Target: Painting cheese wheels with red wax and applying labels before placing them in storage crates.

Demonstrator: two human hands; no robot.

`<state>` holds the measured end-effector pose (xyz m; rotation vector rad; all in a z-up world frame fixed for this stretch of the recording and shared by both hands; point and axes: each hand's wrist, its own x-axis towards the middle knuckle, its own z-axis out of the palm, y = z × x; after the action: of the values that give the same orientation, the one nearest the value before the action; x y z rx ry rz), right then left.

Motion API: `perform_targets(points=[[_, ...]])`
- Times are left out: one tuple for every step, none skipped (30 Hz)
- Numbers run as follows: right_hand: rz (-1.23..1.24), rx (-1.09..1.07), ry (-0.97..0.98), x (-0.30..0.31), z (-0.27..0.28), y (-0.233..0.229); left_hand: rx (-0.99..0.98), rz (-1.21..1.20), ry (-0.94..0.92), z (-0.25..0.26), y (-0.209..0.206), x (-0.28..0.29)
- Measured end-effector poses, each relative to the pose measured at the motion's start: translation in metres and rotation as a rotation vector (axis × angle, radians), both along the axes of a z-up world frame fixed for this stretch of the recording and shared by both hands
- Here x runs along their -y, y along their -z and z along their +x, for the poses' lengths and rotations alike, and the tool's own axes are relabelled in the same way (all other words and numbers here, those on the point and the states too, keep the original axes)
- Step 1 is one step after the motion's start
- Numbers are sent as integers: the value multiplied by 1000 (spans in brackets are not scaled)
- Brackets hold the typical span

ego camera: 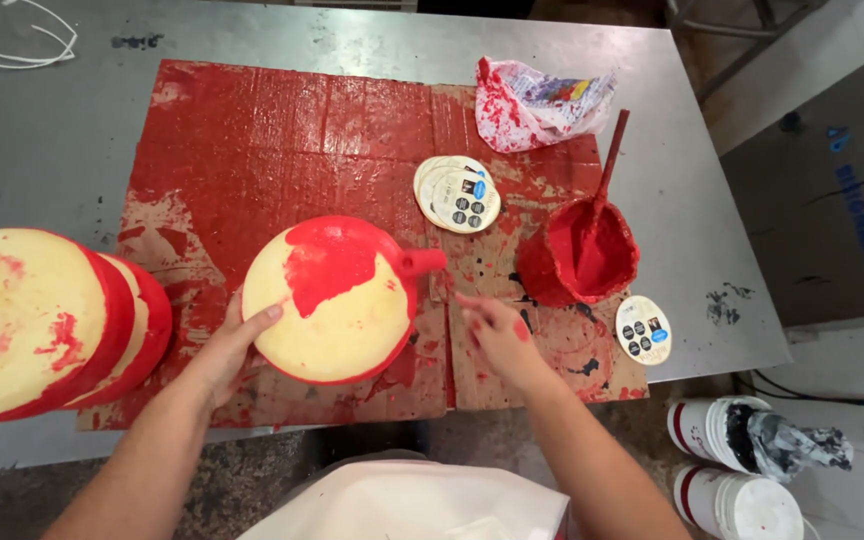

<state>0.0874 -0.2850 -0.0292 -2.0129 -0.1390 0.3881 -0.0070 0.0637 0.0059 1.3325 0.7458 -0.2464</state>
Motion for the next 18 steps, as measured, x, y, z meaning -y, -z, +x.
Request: perform_targets(points=[[-6,-13,15,1,10,10,2,15,-10,0,-1,2],[-12,-27,30,2,20,19,3,30,-20,-1,-2,3],[-6,-26,34,4,12,5,4,36,-16,-1,-9,6],[21,-47,37,5,4,-8,-3,40,-24,-1,-16,9],[41,-67,33,8,-3,-22,-10,38,-40,-3,-21,13],[40,-66,30,16,-9,1,-9,38,-43,-1,-13,11],[75,-70,57,24,-16,24,8,38,-62,0,-4,9],[110,-74,85,33,-24,46,25,38,-81,0,5,8],[110,-76,82,27,-21,26,23,38,-84,-2,7,7],[90,-69,39,21,-19,6,27,42,-98,-3,8,8],[72,-60,-5,16,-16,-14,33,48,-114,-4,9,8],[73,-59,-10,6,1,-5,34,50,-119,-5,6,13],[69,9,-44,-3,20,4,38,53,-137,-5,2,17],[65,76,-78,-13,39,13,41,55,-156,-5,-2,22],[66,77,-83,-23,45,5,42,56,-161,-8,-5,27],[89,96,-129,-34,52,-3,34,75,-184,-10,-8,33],[114,116,-175,-46,60,-11,28,95,-206,-12,-12,37],[116,120,-179,-42,44,-35,31,97,-211,-15,-10,44]])
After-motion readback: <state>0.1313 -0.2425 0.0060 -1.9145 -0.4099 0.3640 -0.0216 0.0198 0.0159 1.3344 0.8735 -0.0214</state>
